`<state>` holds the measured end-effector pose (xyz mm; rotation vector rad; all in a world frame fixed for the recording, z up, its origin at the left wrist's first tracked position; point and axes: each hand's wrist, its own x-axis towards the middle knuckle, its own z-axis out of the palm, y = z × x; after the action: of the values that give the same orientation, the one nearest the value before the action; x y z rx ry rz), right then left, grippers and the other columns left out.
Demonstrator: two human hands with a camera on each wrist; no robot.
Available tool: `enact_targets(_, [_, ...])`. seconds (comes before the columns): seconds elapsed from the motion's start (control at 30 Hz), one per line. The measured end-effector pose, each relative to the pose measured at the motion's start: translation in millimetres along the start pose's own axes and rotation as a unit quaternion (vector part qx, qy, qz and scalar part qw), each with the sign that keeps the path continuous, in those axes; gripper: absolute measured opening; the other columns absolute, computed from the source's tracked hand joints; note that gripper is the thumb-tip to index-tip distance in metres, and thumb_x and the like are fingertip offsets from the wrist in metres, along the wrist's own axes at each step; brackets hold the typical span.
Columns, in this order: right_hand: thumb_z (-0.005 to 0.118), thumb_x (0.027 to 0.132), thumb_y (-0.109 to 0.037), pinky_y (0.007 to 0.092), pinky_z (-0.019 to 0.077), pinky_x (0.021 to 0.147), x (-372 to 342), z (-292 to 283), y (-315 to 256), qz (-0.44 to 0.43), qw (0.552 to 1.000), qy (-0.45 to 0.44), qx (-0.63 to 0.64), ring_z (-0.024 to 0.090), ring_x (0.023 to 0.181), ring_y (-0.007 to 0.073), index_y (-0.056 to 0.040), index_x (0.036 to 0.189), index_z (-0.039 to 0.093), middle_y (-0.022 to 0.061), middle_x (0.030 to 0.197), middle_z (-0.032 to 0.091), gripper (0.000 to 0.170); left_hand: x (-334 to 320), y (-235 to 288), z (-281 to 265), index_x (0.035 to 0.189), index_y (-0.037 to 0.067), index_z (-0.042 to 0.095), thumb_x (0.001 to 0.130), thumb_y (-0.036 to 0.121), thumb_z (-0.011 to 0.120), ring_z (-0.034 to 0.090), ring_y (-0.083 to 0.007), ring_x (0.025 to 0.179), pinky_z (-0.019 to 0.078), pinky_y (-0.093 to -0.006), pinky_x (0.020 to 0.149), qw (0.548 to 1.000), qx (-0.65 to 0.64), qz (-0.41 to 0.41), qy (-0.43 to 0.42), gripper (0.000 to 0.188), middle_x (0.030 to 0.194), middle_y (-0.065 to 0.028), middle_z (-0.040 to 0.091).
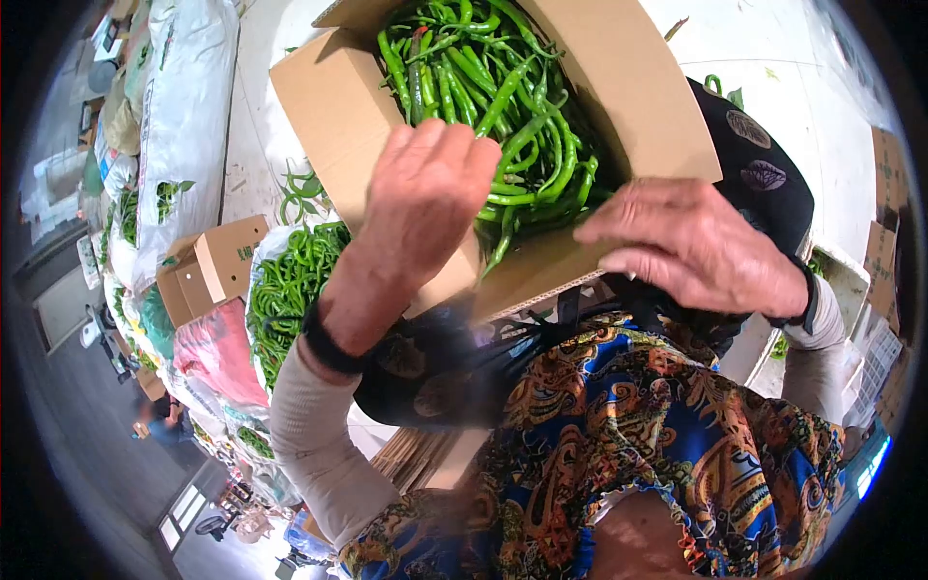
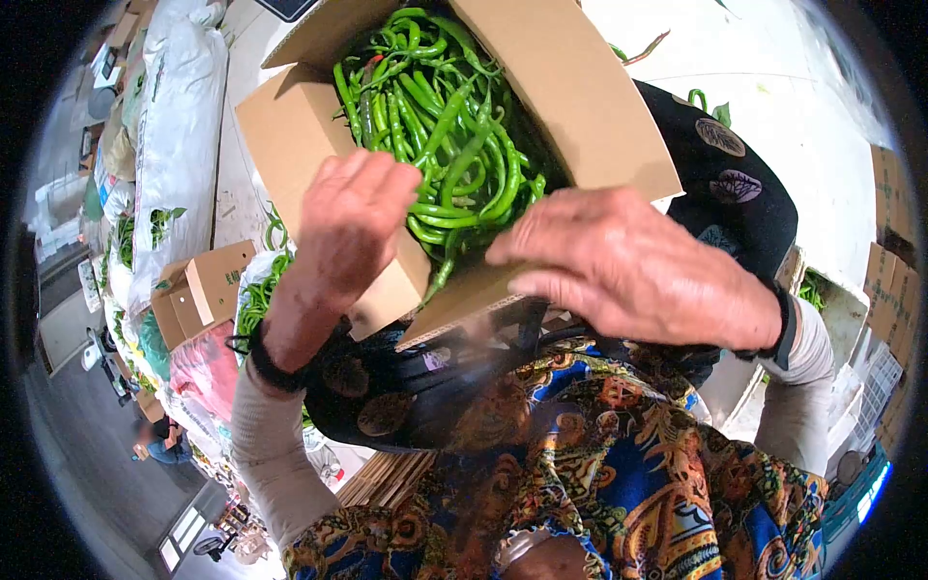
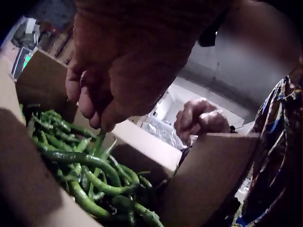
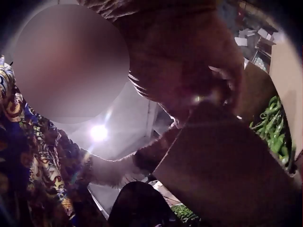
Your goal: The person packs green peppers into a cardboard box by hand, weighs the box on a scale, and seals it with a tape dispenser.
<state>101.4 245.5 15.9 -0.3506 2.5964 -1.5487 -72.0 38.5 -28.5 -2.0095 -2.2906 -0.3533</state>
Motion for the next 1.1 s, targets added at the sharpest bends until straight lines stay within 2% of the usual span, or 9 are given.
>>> enact_targets(0.2, [0.065, 0.089, -0.007, 0.0457, 0.0505, 0.074, 17, -4, 15, 0.023, 0.999, 0.037, -0.026, 0.064, 0.085, 0.0411, 0.0044, 0.102, 0.064, 0.0203, 0.091, 0.065, 0.018, 14, -4, -51, 0.094, 0.004, 0.061, 0.082, 0.005, 0.069, 0.067, -0.0272, 0.078, 0.0532, -0.0368, 0.069, 0.991, -0.055, -0.094, 0.078, 0.014, 0.083, -0.0106, 0.064])
enact_targets(0.4, [0.073, 0.083, -0.013, 0.0473, 0.0470, 0.088, 44, -4, 28, 0.014, 0.979, 0.133, -0.157, 0.057, 0.109, 0.0408, -0.0010, 0.121, 0.054, 0.0208, 0.115, 0.059, 0.044, 20, -3, -50, 0.103, 0.001, 0.062, 0.090, 0.000, 0.063, 0.070, -0.0225, 0.079, 0.0551, -0.0327, 0.073, 0.934, -0.265, -0.196, 0.142, 0.012, 0.090, -0.0121, 0.070])
enact_targets(0.53, [0.074, 0.083, -0.027, 0.0474, 0.0432, 0.101, 66, 11, 57, 0.029, 0.989, 0.087, -0.116, 0.056, 0.117, 0.0404, 0.0025, 0.128, 0.053, 0.0242, 0.120, 0.062, 0.057, 22, -8, -35, 0.106, -0.001, 0.061, 0.095, 0.004, 0.061, 0.068, -0.0185, 0.085, 0.0544, -0.0305, 0.076, 0.883, -0.382, -0.223, 0.156, 0.012, 0.095, -0.0109, 0.070])
enact_targets(0.6, [0.073, 0.085, -0.027, 0.0444, 0.0477, 0.099, 73, 10, 60, 0.094, 0.992, -0.049, -0.073, 0.060, 0.114, 0.0369, 0.0011, 0.125, 0.055, 0.0190, 0.118, 0.064, 0.052, 20, -12, -31, 0.110, 0.000, 0.059, 0.099, 0.008, 0.058, 0.065, -0.0160, 0.092, 0.0534, -0.0298, 0.081, 0.851, -0.425, -0.260, 0.165, 0.013, 0.102, -0.0095, 0.069])
enact_targets(0.77, [0.069, 0.092, -0.022, 0.0402, 0.0511, 0.090, 94, 6, 77, 0.079, 0.994, 0.067, 0.017, 0.065, 0.104, 0.0275, 0.0016, 0.128, 0.057, 0.0186, 0.112, 0.067, 0.045, 24, -11, -25, 0.112, -0.001, 0.055, 0.101, 0.010, 0.055, 0.064, -0.0153, 0.093, 0.0537, -0.0286, 0.083, 0.785, -0.518, -0.284, 0.189, 0.016, 0.109, -0.0154, 0.068])
enact_targets(0.87, [0.068, 0.091, -0.028, 0.0440, 0.0509, 0.090, 103, 16, 84, 0.019, 0.995, 0.075, 0.057, 0.066, 0.101, 0.0362, -0.0021, 0.122, 0.063, 0.0206, 0.106, 0.070, 0.041, 25, -11, -24, 0.112, -0.003, 0.055, 0.101, 0.010, 0.054, 0.065, -0.0180, 0.097, 0.0551, -0.0296, 0.084, 0.767, -0.551, -0.263, 0.197, 0.016, 0.110, -0.0180, 0.067])
enact_targets(0.93, [0.067, 0.092, -0.026, 0.0423, 0.0516, 0.089, 104, 17, 83, 0.068, 0.995, 0.050, 0.052, 0.067, 0.100, 0.0348, -0.0057, 0.122, 0.064, 0.0190, 0.102, 0.071, 0.037, 27, -9, -22, 0.115, -0.004, 0.055, 0.101, 0.009, 0.054, 0.065, -0.0190, 0.099, 0.0546, -0.0299, 0.086, 0.755, -0.597, -0.222, 0.157, 0.018, 0.112, -0.0185, 0.066])
enact_targets(1.03, [0.063, 0.095, -0.023, 0.0351, 0.0517, 0.086, 105, 23, 102, 0.035, 0.980, 0.061, 0.183, 0.067, 0.094, 0.0210, -0.0079, 0.122, 0.066, 0.0123, 0.097, 0.072, 0.031, 28, -15, -23, 0.118, -0.005, 0.055, 0.103, 0.013, 0.051, 0.065, -0.0209, 0.103, 0.0543, -0.0313, 0.087, 0.739, -0.596, -0.253, 0.189, 0.024, 0.114, -0.0185, 0.065])
enact_targets(1.1, [0.061, 0.095, -0.022, 0.0319, 0.0466, 0.095, 99, 11, 90, 0.106, 0.950, 0.055, 0.289, 0.061, 0.107, 0.0181, -0.0104, 0.127, 0.063, 0.0051, 0.114, 0.068, 0.034, 22, -28, -23, 0.121, -0.004, 0.056, 0.104, 0.019, 0.049, 0.065, -0.0214, 0.103, 0.0550, -0.0315, 0.083, 0.718, -0.567, -0.319, 0.249, 0.028, 0.114, -0.0157, 0.065])
